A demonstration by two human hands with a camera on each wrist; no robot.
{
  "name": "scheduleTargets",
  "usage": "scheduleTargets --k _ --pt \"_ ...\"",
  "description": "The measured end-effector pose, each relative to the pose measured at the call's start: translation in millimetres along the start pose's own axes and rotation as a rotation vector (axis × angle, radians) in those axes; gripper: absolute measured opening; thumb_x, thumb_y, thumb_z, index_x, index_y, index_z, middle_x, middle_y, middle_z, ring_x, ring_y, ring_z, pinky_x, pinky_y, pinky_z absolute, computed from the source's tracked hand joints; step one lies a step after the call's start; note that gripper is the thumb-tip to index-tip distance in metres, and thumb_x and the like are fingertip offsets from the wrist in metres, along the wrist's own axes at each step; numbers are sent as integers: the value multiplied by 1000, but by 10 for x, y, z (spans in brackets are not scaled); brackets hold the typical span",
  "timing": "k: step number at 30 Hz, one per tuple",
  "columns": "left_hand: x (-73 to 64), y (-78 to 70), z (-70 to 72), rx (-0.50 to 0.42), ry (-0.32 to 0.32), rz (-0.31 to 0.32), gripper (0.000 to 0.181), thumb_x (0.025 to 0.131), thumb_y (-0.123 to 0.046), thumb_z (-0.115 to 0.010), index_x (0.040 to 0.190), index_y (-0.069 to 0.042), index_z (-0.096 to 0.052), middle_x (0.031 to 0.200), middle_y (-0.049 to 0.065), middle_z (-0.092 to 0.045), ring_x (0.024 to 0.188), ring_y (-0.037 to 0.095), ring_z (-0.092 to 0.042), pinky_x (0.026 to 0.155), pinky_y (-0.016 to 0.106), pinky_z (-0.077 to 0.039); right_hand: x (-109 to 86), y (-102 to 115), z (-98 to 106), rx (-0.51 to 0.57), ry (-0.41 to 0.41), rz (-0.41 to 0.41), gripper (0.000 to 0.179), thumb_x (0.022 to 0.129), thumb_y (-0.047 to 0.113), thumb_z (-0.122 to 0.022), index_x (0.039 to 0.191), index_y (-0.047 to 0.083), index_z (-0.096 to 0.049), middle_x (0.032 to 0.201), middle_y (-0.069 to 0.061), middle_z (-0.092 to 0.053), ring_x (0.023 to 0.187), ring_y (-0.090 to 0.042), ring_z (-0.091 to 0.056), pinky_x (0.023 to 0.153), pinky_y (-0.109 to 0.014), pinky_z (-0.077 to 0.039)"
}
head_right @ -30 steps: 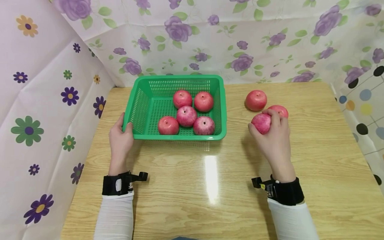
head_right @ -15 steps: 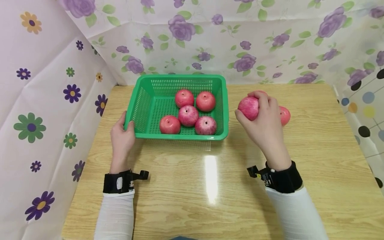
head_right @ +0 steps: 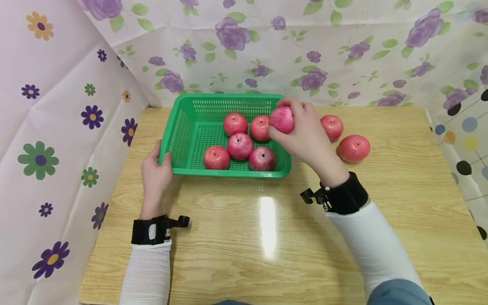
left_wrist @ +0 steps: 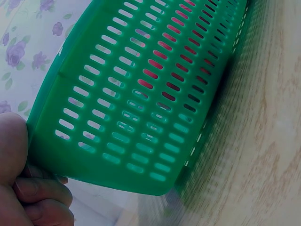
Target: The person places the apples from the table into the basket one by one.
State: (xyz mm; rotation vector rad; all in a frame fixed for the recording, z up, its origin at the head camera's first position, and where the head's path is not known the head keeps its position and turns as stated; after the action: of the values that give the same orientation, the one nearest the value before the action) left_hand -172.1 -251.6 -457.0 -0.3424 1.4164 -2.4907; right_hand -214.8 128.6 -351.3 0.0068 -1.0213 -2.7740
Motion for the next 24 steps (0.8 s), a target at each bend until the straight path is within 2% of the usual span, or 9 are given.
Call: scheduleTargets --k 6,10,17,24 --pt "1 -5 8 -5 10 -2 52 102 -11 -49 151 -5 -34 152 13 -39 133 16 -39 110 37 -40 235 175 -169 -54 112 40 61 89 55 -59 139 21 -45 131 -21 -42 101 -32 -51 82 -54 -55" --pt "-6 -3 14 -4 7 -9 52 101 -11 -49 151 -4 -35 152 13 -40 133 16 -38 110 37 -40 355 268 -290 -92 163 64 58 90 50 -60 138 21 -45 128 -20 -43 102 -31 -51 85 -52 -55" --pt "-13 21 19 3 6 22 52 102 -13 -48 152 -7 -34 152 10 -40 133 13 -38 111 35 -39 518 490 -498 -147 254 92 60 91 52 -57 141 23 -42 130 -21 -43 112 -35 -45 86 -54 -52" --pt "-17 17 -3 -13 12 28 52 103 -14 -47 153 -8 -34 153 8 -39 133 11 -37 111 34 -39 580 747 -718 -146 323 123 55 93 50 -56 140 25 -42 133 -18 -41 118 -36 -40 88 -51 -51"
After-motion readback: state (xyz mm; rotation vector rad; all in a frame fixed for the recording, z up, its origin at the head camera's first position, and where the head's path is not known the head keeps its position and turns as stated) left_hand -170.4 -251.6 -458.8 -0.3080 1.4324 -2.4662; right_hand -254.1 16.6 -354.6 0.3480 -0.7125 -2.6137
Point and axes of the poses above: each hand's wrist, its own x-axis towards the middle knuckle, its own z-axis out of the back of the hand, y = z × x, the point moved 3 cm from there along x, towards the middle knuckle
